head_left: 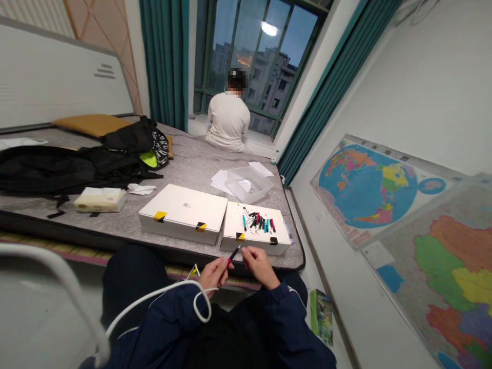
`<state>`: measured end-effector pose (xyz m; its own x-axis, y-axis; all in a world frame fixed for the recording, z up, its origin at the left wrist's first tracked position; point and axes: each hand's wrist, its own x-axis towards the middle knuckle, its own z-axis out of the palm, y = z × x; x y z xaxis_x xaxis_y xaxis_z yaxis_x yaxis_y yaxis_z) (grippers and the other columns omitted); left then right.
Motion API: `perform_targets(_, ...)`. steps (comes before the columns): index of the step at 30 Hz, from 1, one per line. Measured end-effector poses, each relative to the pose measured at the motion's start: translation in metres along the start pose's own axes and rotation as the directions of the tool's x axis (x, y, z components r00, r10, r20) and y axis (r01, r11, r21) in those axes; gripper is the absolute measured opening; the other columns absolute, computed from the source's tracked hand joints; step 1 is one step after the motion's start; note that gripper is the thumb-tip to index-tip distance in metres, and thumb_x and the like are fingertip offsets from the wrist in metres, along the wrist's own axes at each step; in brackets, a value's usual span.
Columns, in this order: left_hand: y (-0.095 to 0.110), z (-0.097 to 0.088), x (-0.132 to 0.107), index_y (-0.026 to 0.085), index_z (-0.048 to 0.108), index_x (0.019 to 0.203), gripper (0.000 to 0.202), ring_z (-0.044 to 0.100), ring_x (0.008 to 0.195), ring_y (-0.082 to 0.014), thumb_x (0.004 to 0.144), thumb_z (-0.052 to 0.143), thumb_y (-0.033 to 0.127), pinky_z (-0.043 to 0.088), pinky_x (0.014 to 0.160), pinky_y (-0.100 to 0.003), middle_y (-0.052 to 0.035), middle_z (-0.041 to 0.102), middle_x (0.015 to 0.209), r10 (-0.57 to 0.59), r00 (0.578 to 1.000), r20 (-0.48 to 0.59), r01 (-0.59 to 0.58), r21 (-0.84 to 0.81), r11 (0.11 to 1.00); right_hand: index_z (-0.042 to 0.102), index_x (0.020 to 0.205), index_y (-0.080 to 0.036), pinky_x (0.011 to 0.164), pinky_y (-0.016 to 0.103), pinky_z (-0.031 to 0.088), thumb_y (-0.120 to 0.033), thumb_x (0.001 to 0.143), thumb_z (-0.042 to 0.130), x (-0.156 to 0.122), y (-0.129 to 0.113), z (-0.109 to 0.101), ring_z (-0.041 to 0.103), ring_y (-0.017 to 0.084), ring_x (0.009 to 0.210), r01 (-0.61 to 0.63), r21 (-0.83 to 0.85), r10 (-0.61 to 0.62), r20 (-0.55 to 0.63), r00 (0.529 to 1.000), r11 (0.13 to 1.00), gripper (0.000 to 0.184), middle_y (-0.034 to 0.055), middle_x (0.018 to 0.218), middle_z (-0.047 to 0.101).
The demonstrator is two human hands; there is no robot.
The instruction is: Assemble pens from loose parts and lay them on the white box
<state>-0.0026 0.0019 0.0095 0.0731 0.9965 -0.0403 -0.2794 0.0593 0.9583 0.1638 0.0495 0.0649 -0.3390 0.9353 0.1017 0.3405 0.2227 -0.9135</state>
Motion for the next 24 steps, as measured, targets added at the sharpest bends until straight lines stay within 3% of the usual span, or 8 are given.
perform_targets(4, 0.004, 0.002, -0.007, 0.011, 0.064, 0.079, 0.049, 0.032, 0.036, -0.0066, 0.085, 0.053, 0.059, 0.021, 0.043, -0.021, 0.0077, 0.04, 0.039, 0.019, 0.996, 0.09, -0.024, 0.061, 0.998, 0.05, 0.058, -0.018, 0.05, 0.022, 0.03, -0.054, 0.09, 0.05, -0.017, -0.013, 0.013, 0.04, 0.01, 0.052, 0.036, -0.012, -0.036, -0.024, 0.999, 0.999, 0.048, -0.0039, 0.052, 0.045)
perform_targets(14, 0.012, 0.008, -0.015, 0.019, 0.047, 0.087, 0.036, 0.024, 0.046, -0.0066, 0.086, 0.057, 0.053, 0.018, 0.046, -0.019, 0.0116, 0.027, 0.053, 0.064, 0.979, 0.193, -0.089, 0.127, 0.988, 0.047, 0.058, -0.019, 0.053, 0.024, 0.028, -0.048, 0.092, 0.048, -0.029, -0.024, 0.001, 0.038, 0.011, 0.054, 0.058, -0.025, -0.059, -0.055, 0.997, 0.998, 0.045, -0.0041, 0.054, 0.044)
perform_targets(24, 0.007, 0.009, -0.021, 0.02, 0.045, 0.074, 0.046, 0.032, 0.046, -0.0077, 0.084, 0.049, 0.065, 0.024, 0.043, -0.02, 0.0071, 0.038, 0.054, -0.032, 0.969, 0.243, -0.034, 0.262, 0.964, 0.046, 0.057, -0.018, 0.055, 0.025, 0.023, -0.039, 0.094, 0.049, -0.041, -0.024, 0.004, 0.036, 0.011, 0.054, 0.17, -0.113, -0.177, -0.059, 0.982, 0.979, 0.042, -0.005, 0.054, 0.04)
